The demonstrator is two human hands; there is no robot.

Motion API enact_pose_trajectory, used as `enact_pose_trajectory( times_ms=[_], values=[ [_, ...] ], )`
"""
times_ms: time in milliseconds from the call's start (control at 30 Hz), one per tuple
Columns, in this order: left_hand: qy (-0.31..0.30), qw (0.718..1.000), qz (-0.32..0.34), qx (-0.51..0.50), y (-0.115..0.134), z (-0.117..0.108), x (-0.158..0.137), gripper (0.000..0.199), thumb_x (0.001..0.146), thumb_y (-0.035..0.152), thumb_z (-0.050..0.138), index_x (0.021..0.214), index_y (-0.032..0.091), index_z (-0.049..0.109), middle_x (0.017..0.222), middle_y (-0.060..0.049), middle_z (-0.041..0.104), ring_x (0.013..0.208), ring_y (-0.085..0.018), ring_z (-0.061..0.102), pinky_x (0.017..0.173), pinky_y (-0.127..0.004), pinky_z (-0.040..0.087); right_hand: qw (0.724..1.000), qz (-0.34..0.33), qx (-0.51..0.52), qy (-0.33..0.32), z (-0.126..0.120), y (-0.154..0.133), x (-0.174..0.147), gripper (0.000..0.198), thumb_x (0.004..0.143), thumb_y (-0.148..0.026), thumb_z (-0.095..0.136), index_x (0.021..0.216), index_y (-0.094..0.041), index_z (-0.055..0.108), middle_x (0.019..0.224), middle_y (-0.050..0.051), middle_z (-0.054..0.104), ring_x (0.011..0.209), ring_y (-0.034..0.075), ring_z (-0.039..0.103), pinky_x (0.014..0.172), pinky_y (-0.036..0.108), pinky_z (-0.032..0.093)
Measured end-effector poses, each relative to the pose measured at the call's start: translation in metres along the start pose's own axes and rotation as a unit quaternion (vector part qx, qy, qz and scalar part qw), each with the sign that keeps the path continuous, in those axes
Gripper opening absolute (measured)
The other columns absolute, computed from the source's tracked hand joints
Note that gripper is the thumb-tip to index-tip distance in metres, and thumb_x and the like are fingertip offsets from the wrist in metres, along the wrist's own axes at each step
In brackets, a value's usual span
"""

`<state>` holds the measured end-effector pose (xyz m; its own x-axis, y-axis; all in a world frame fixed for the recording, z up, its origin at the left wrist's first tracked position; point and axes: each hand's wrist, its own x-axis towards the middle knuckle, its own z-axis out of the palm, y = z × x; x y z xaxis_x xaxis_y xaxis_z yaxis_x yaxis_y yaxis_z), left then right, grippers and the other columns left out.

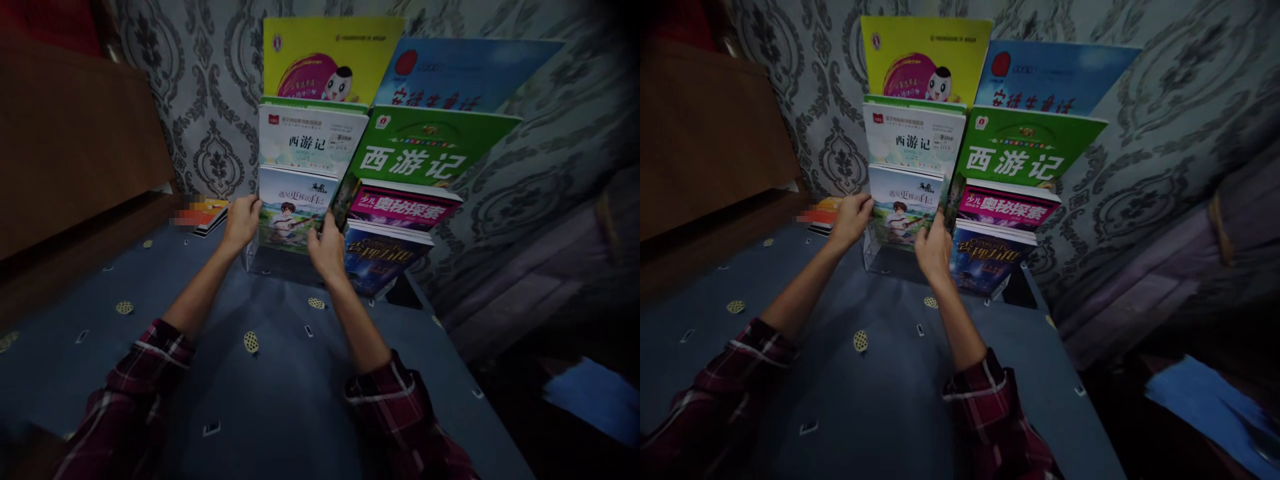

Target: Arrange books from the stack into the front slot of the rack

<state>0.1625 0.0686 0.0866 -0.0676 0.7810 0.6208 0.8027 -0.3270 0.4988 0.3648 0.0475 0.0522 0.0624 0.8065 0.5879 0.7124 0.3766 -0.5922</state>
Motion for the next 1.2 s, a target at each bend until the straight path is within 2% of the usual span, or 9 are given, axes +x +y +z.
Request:
enact_pose_trajectory(
  times_ms=[267, 400, 567, 733, 867, 1033, 1200],
  values=[
    [-0.014, 1.0, -0.003, 0.017, 0.001, -0.001, 0.002, 0.031, 0.096, 0.021, 0.043, 0.081, 0.017, 0.07, 0.083, -0.01, 0.071, 0.088, -0.026, 0.068, 0.085, -0.034, 0.047, 1.0, 0.021, -0.022, -0.001, 0.001, -0.004, -0.004, 0.072, 0.088, -0.026, 0.044, 0.157, -0.007, 0.038, 0.111, 0.02, 0.073, 0.095, 0.034, 0.07, 0.088, 0.052, 0.052],
    [-0.019, 1.0, 0.002, 0.02, -0.002, -0.003, 0.004, 0.031, 0.096, 0.02, 0.044, 0.08, 0.016, 0.07, 0.082, -0.009, 0.07, 0.087, -0.025, 0.067, 0.084, -0.033, 0.047, 0.998, 0.047, -0.033, -0.002, 0.002, -0.008, -0.005, 0.073, 0.087, -0.026, 0.045, 0.158, -0.008, 0.037, 0.105, 0.019, 0.073, 0.091, 0.034, 0.07, 0.087, 0.053, 0.052],
    [-0.014, 1.0, 0.008, 0.019, -0.005, -0.003, 0.004, 0.03, 0.095, 0.02, 0.045, 0.079, 0.018, 0.071, 0.079, -0.008, 0.069, 0.085, -0.024, 0.064, 0.083, -0.032, 0.046, 0.999, 0.048, -0.017, 0.003, 0.006, -0.008, -0.007, 0.075, 0.087, -0.026, 0.044, 0.159, -0.007, 0.036, 0.102, 0.019, 0.074, 0.09, 0.036, 0.069, 0.089, 0.056, 0.05],
    [-0.012, 0.998, -0.003, 0.065, -0.003, -0.006, 0.002, 0.03, 0.095, 0.024, 0.047, 0.084, 0.017, 0.073, 0.082, -0.009, 0.07, 0.084, -0.025, 0.063, 0.081, -0.033, 0.044, 0.999, 0.038, -0.005, 0.008, 0.007, -0.009, -0.01, 0.076, 0.087, -0.023, 0.045, 0.16, -0.009, 0.032, 0.106, 0.018, 0.074, 0.093, 0.037, 0.068, 0.089, 0.056, 0.049],
    [-0.022, 0.995, -0.013, 0.097, -0.005, -0.012, 0.002, 0.029, 0.096, 0.024, 0.046, 0.089, 0.016, 0.073, 0.085, -0.009, 0.071, 0.086, -0.024, 0.062, 0.079, -0.031, 0.042, 0.998, 0.037, -0.037, -0.024, 0.005, -0.015, -0.012, 0.077, 0.089, -0.024, 0.044, 0.162, -0.011, 0.025, 0.11, 0.018, 0.074, 0.092, 0.036, 0.069, 0.084, 0.052, 0.052],
    [-0.021, 0.994, 0.015, 0.102, -0.013, -0.011, 0.005, 0.028, 0.095, 0.023, 0.046, 0.086, 0.015, 0.072, 0.089, -0.01, 0.07, 0.088, -0.023, 0.061, 0.081, -0.031, 0.044, 0.998, 0.028, -0.032, -0.043, 0.002, -0.018, -0.011, 0.074, 0.09, -0.023, 0.044, 0.161, -0.012, 0.025, 0.125, 0.02, 0.07, 0.099, 0.036, 0.068, 0.085, 0.051, 0.052],
    [0.0, 0.995, 0.036, 0.09, -0.02, -0.005, 0.007, 0.027, 0.095, 0.021, 0.045, 0.084, 0.016, 0.07, 0.083, -0.007, 0.069, 0.085, -0.022, 0.062, 0.081, -0.031, 0.046, 0.999, 0.029, -0.012, -0.04, 0.003, -0.017, -0.012, 0.073, 0.09, -0.021, 0.045, 0.16, -0.014, 0.027, 0.129, 0.019, 0.068, 0.1, 0.035, 0.067, 0.089, 0.052, 0.051]
  ],
)
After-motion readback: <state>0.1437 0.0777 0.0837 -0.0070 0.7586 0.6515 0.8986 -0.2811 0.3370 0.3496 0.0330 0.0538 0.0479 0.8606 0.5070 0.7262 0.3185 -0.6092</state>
